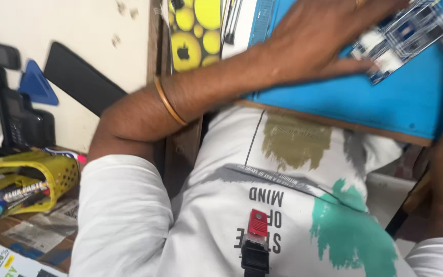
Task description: The person holds a small circuit board and uses tweezers to manipulate components on its surface. They repeatedly adjust the board's orientation and use the tweezers to probe or reposition small parts.
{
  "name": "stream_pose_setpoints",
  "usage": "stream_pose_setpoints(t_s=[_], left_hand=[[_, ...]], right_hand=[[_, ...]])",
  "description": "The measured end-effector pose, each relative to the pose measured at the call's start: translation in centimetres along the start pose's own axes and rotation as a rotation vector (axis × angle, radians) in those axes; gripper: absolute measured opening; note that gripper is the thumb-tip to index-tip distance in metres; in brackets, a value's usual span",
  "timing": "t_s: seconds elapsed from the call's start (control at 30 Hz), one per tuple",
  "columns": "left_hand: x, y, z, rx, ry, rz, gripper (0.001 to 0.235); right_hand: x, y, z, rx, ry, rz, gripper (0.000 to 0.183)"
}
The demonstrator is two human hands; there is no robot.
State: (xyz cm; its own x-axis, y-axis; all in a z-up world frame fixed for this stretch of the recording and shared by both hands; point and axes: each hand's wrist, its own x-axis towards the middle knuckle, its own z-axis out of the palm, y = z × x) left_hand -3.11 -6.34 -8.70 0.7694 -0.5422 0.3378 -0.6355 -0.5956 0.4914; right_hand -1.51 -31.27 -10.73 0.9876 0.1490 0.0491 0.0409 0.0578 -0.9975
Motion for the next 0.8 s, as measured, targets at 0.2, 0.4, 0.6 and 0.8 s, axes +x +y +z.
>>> stream_pose_setpoints(t_s=[0.2, 0.4, 0.6, 0.8], left_hand=[[0.9, 2.9, -3.5, 0.004, -0.036, -0.027, 0.082], [1.1, 3.0, -4.0, -0.048, -0.114, -0.052, 0.06], [1.4, 1.5, -4.9, -0.182, -0.053, -0.036, 0.056], [1.4, 0.0, -6.3, -0.402, 0.165, -0.149, 0.065]], right_hand=[[4.5, -2.9, -0.1, 0.122, 0.031, -0.187, 0.016], [6.6, -4.9, 0.8, 0.199, 0.032, -0.299, 0.019], [6.2, -7.1, 1.6, 0.257, -0.08, -0.226, 0.012], [6.0, -7.4, 2.2, 0.218, -0.06, -0.121, 0.006]])
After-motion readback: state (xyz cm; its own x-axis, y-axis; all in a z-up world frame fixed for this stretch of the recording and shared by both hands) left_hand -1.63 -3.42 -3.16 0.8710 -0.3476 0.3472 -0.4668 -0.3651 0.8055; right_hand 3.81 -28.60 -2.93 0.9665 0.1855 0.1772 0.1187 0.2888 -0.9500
